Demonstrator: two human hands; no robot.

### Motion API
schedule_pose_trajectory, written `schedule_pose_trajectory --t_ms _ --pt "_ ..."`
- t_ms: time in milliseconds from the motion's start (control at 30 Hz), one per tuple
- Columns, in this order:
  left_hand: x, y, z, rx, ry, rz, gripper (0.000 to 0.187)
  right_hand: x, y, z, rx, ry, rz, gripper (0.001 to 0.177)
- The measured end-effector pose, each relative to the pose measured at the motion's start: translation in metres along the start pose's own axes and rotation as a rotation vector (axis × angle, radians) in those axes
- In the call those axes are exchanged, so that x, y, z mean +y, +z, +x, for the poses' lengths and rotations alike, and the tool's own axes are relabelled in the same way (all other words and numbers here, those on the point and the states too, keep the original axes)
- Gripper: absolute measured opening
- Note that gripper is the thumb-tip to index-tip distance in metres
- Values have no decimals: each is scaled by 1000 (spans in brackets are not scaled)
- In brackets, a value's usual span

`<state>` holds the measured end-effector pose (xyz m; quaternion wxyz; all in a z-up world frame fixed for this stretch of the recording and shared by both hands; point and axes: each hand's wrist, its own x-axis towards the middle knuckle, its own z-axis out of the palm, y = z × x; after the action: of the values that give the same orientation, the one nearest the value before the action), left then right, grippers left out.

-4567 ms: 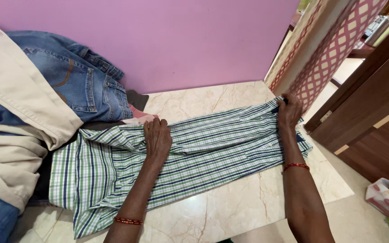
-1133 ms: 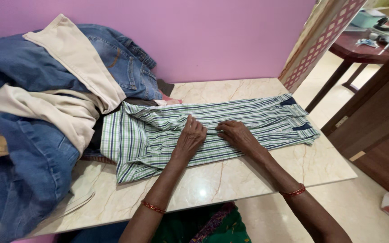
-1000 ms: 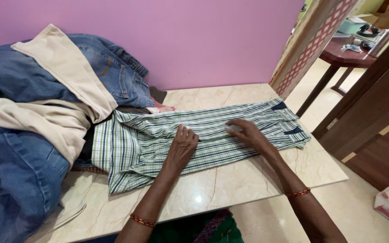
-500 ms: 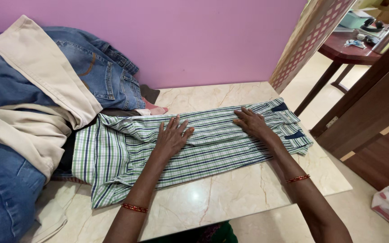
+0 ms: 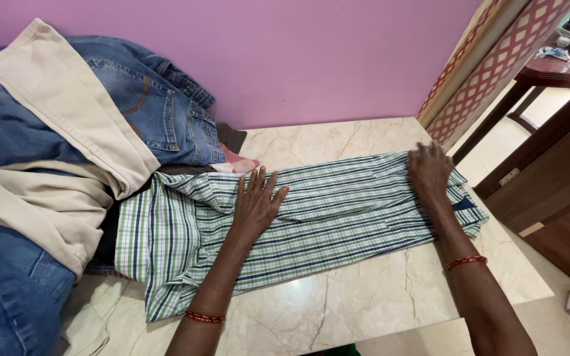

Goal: The person folds a green and white striped shirt on a marble table. They smooth the fabric, fold the sleeves and sides, and then fold the shirt into a compact rectangle.

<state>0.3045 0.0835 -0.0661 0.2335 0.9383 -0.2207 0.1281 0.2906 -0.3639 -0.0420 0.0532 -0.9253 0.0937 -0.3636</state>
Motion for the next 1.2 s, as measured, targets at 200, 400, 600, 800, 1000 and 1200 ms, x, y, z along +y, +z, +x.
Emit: schedule_pose_trajectory --t_ms 200,400,600,800,1000,1200 --pt "5 -8 -4 89 44 -17 71 39 -4 18 -54 341 272 60" --pt "31 -13 -3 22 234 -11 71 47 5 18 117 210 396 34" --pt "44 -11 -6 -181 129 -23 78 44 -1 13 -53 372 260 32" --pt "40 -3 -6 -158 116 -33 78 9 16 3 -2 -101 243 48" --pt "44 -7 -18 96 209 145 70 -32 22 -12 -408 -58 17 53" --pt "28 -75 -94 198 81 159 54 -113 -21 -37 -477 -287 153 64"
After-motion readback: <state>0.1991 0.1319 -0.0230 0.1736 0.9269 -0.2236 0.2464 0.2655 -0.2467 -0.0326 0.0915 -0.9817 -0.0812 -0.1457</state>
